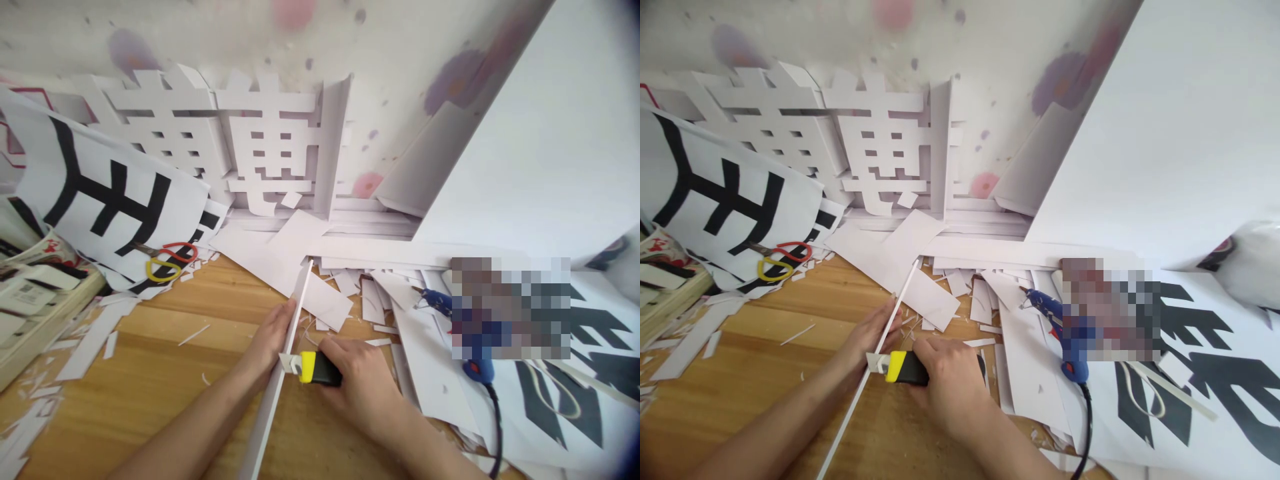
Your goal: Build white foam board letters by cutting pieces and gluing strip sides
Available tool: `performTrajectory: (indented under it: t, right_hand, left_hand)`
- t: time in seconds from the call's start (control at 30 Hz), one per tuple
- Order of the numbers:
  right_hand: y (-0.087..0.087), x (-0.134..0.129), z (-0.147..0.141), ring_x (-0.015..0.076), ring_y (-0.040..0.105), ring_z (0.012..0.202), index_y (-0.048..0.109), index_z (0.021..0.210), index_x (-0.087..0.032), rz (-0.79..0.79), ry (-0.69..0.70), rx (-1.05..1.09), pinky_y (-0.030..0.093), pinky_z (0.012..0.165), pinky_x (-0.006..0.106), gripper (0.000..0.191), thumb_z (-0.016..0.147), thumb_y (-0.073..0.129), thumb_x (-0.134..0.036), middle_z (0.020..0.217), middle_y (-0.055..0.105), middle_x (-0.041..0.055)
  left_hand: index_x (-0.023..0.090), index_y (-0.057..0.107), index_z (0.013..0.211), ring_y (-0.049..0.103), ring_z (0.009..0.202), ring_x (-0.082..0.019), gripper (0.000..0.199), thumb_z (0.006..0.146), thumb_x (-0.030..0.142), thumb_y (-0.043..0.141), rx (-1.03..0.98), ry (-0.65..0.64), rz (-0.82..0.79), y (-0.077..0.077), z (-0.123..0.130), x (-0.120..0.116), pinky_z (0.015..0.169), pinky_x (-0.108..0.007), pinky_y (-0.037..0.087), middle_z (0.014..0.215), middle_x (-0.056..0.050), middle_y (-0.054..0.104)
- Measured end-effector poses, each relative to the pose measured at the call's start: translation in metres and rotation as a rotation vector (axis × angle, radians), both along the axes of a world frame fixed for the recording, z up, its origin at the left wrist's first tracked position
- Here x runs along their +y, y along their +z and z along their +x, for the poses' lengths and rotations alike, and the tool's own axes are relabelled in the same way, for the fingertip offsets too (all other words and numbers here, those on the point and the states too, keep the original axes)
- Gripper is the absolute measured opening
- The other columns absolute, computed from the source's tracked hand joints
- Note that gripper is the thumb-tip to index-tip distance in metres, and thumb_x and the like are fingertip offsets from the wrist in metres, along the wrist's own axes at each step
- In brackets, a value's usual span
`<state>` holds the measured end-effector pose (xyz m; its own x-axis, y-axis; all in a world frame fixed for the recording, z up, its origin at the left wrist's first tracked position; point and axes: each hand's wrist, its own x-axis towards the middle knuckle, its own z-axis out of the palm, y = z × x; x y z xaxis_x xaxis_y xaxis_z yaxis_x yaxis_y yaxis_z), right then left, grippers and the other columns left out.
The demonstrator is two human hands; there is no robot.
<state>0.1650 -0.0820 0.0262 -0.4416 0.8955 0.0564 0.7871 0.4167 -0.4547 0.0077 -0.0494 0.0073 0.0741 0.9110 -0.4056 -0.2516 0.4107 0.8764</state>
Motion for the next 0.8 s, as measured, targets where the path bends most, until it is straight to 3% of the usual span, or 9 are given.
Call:
performTrajectory:
  t: [0.17,0.37,0.7,0.8]
  right_hand:
    - [0.001,0.003,0.002,0.0154,0.053,0.06,0.052,0.072,-0.021,0.016,-0.071,-0.018,0.024,0.054,0.024,0.007,0.066,0.056,-0.021,0.069,0.063,0.0002]
    - [0.003,0.001,0.002,0.0147,0.053,0.062,0.05,0.07,-0.021,0.029,0.025,0.029,0.025,0.055,0.024,0.008,0.064,0.052,-0.016,0.069,0.061,-0.0012]
    - [0.0,0.006,0.004,0.0152,0.054,0.058,0.054,0.073,-0.021,0.067,-0.113,-0.028,0.022,0.052,0.025,0.007,0.067,0.057,-0.023,0.069,0.064,0.0003]
    - [0.001,0.004,0.004,0.0147,0.054,0.059,0.053,0.071,-0.021,0.067,-0.055,0.006,0.023,0.053,0.024,0.007,0.066,0.057,-0.021,0.068,0.063,-0.0005]
  left_hand:
    - [0.017,0.053,0.073,0.039,0.043,-0.006,0.049,0.064,0.065,0.057,0.039,0.016,0.026,0.002,0.002,-0.002,0.04,-0.019,0.027,0.053,0.006,0.044]
    - [0.017,0.052,0.072,0.036,0.041,-0.006,0.049,0.065,0.065,0.057,0.065,0.01,0.029,0.005,0.003,-0.003,0.04,-0.019,0.025,0.051,0.007,0.042]
    - [0.017,0.053,0.074,0.042,0.045,-0.006,0.051,0.064,0.067,0.056,0.008,-0.018,0.017,0.011,0.006,-0.007,0.043,-0.019,0.029,0.055,0.006,0.047]
    - [0.017,0.052,0.072,0.038,0.042,-0.005,0.051,0.063,0.067,0.058,0.013,-0.019,0.019,0.009,0.006,-0.007,0.042,-0.019,0.028,0.053,0.007,0.044]
